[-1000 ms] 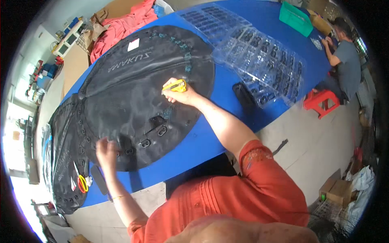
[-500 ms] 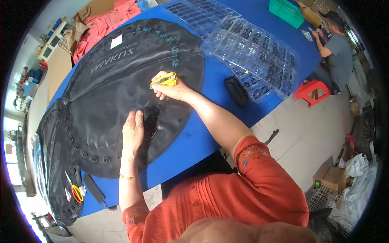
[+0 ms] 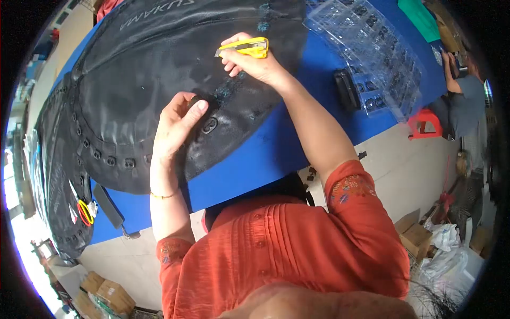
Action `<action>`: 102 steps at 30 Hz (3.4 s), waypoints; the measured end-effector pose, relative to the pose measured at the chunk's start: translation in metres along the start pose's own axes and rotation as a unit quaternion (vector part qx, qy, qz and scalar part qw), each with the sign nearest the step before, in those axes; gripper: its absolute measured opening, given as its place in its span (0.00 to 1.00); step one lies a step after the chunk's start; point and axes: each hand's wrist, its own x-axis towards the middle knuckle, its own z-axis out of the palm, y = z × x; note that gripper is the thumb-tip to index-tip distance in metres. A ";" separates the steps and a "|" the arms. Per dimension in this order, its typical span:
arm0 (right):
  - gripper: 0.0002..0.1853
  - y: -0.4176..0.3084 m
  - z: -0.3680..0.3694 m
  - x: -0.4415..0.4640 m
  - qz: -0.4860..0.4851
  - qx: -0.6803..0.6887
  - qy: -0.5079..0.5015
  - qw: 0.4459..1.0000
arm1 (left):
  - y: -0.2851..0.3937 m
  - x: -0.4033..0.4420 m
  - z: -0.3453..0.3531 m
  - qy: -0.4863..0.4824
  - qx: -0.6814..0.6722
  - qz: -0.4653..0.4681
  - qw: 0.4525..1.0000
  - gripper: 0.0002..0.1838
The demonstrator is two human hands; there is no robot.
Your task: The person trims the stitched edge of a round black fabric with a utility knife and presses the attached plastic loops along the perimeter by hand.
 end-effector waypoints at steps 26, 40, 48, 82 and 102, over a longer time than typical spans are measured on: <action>0.19 0.004 -0.003 -0.001 -0.027 -0.095 -0.026 0.995 | -0.018 0.003 0.010 0.160 0.358 0.109 0.914 0.13; 0.14 -0.032 0.021 -0.022 0.016 -0.139 -0.162 0.977 | -0.024 0.011 -0.008 0.095 0.309 0.062 0.944 0.09; 0.12 -0.037 0.031 -0.032 0.016 -0.185 -0.184 0.965 | -0.021 0.010 -0.007 0.096 0.309 0.047 0.945 0.09; 0.12 -0.045 0.020 -0.030 0.077 -0.186 -0.275 0.940 | -0.028 0.014 -0.014 0.069 0.292 0.077 0.951 0.12; 0.12 -0.046 0.017 -0.026 0.104 -0.191 -0.288 0.932 | -0.026 0.013 -0.013 0.041 0.266 0.080 0.960 0.14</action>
